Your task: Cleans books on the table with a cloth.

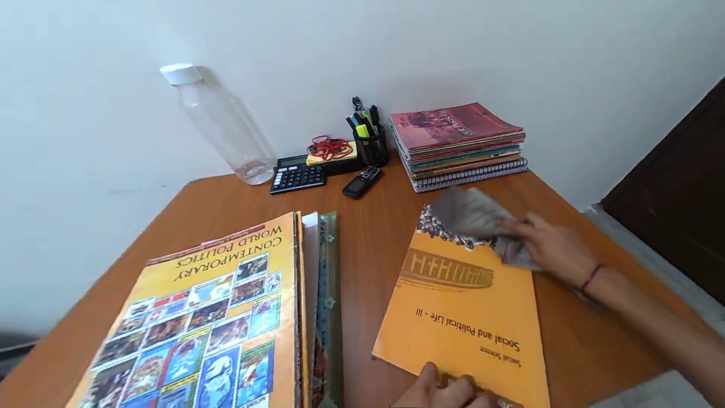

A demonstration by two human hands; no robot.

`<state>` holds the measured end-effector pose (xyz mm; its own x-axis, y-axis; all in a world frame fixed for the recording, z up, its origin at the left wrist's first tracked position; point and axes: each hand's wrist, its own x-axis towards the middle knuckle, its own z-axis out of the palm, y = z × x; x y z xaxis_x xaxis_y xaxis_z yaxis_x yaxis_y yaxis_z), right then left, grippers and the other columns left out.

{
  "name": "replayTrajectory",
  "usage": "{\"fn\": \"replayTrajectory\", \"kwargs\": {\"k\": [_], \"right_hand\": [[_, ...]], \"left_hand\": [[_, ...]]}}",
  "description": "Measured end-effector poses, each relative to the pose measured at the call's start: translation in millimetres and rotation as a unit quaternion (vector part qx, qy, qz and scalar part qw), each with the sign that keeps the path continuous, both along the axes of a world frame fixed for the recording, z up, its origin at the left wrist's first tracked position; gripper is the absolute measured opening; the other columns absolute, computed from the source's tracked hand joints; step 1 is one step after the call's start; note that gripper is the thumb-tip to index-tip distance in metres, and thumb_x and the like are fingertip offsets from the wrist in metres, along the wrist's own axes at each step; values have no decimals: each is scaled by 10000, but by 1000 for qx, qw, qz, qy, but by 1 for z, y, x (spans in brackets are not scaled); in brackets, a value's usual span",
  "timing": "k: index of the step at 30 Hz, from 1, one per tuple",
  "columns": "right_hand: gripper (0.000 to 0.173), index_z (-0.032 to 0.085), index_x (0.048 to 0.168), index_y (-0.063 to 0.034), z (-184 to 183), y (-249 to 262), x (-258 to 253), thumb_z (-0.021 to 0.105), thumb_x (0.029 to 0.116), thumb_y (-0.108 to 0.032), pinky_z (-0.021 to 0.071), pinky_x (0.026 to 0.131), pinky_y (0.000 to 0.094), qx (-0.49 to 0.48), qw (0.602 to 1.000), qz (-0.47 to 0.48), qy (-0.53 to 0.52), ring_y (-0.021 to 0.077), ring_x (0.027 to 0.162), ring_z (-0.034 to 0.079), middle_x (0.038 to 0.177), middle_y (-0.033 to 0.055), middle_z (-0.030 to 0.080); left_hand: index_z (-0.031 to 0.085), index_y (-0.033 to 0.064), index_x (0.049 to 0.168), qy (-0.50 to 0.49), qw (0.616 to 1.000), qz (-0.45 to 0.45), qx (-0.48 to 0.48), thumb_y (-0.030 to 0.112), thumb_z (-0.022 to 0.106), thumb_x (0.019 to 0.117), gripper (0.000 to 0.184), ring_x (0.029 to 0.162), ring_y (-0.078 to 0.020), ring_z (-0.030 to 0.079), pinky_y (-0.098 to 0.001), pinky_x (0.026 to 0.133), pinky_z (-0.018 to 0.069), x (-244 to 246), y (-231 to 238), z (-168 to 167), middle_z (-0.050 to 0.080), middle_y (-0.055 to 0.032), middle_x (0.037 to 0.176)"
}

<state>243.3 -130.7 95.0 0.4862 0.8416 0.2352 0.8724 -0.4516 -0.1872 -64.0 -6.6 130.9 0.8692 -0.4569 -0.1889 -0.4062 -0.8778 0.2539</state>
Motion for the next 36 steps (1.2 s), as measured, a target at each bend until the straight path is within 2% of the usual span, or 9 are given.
{"fn": "replayTrajectory", "kwargs": {"k": [3, 6, 11, 18, 21, 23, 25, 29, 36], "right_hand": [[401, 658, 1373, -126, -10, -9, 40, 553, 1006, -6, 531, 746, 672, 1, 989, -144, 26, 496, 912, 675, 1205, 284, 639], [375, 672, 1349, -105, -23, -17, 47, 552, 1011, 2, 507, 760, 700, 77, 979, -184, 42, 522, 935, 663, 1192, 307, 634], [378, 669, 1355, -111, -24, -16, 44, 557, 1011, -2, 508, 747, 689, 82, 979, -183, 44, 501, 926, 669, 1194, 290, 636], [382, 672, 1356, -113, -27, -17, 47, 552, 1012, 5, 508, 782, 686, 102, 978, -175, 46, 500, 958, 669, 1199, 290, 643], [375, 681, 1345, -116, -28, -17, 48, 554, 1013, 3, 502, 786, 684, 111, 977, -176, 52, 500, 957, 664, 1186, 285, 647], [376, 684, 1344, -125, -27, -18, 49, 550, 1015, -2, 499, 795, 688, 114, 976, -176, 60, 498, 961, 664, 1180, 282, 650], [371, 680, 1343, -105, -27, -19, 50, 541, 1015, 3, 492, 816, 697, 118, 976, -173, 67, 503, 985, 660, 1179, 284, 651], [319, 686, 1272, 16, -29, -22, 52, 547, 988, 53, 467, 856, 717, 160, 973, -149, 78, 530, 1026, 640, 1128, 329, 651], [263, 702, 1252, 2, -30, -22, 53, 588, 1017, -28, 463, 931, 674, 198, 962, -161, 99, 477, 1095, 638, 1171, 283, 673]], "left_hand": [[476, 102, 1535, -38, 998, 56, 15, 330, 774, 897, 740, 1258, -440, 591, -623, 857, 506, 7, -2, -3, 579, -185, 1447], [372, 74, 1594, 37, 991, 127, 36, 450, 769, 882, 897, 1489, -499, 335, -748, 1075, 330, 22, -14, 6, 314, -229, 1653], [125, -47, 1624, 153, 970, 161, 96, 486, 588, 1008, 937, 1390, -649, 358, -696, 987, 438, 62, -54, 14, 207, -451, 1581], [93, -189, 1552, 255, 945, 97, 182, 24, 256, 1108, 519, 1443, -627, 287, -680, 1028, 389, 86, -83, 30, 132, -414, 1625], [550, -208, 1304, -83, 983, 53, 152, 105, 416, 1058, 421, 811, -377, 735, -424, 632, 565, 69, -64, 19, 697, -313, 1097], [710, -102, 1079, -279, 952, 118, 36, 224, 536, 1001, 378, 546, -252, 677, -372, 474, 520, 72, -42, 25, 687, -141, 701], [721, -47, 958, -259, 937, 208, -110, 197, 515, 1028, 327, 566, -276, 674, -428, 502, 532, 74, -15, 65, 649, -131, 647], [621, 24, 865, -183, 815, 395, -382, 250, 293, 1136, 482, 539, -37, 522, -212, 523, 447, 70, 42, 110, 527, 18, 619], [595, 84, 1038, -95, 432, 562, -698, 363, 309, 1133, 411, 599, -79, 680, -209, 546, 574, 43, 101, 69, 690, -29, 750]]}}
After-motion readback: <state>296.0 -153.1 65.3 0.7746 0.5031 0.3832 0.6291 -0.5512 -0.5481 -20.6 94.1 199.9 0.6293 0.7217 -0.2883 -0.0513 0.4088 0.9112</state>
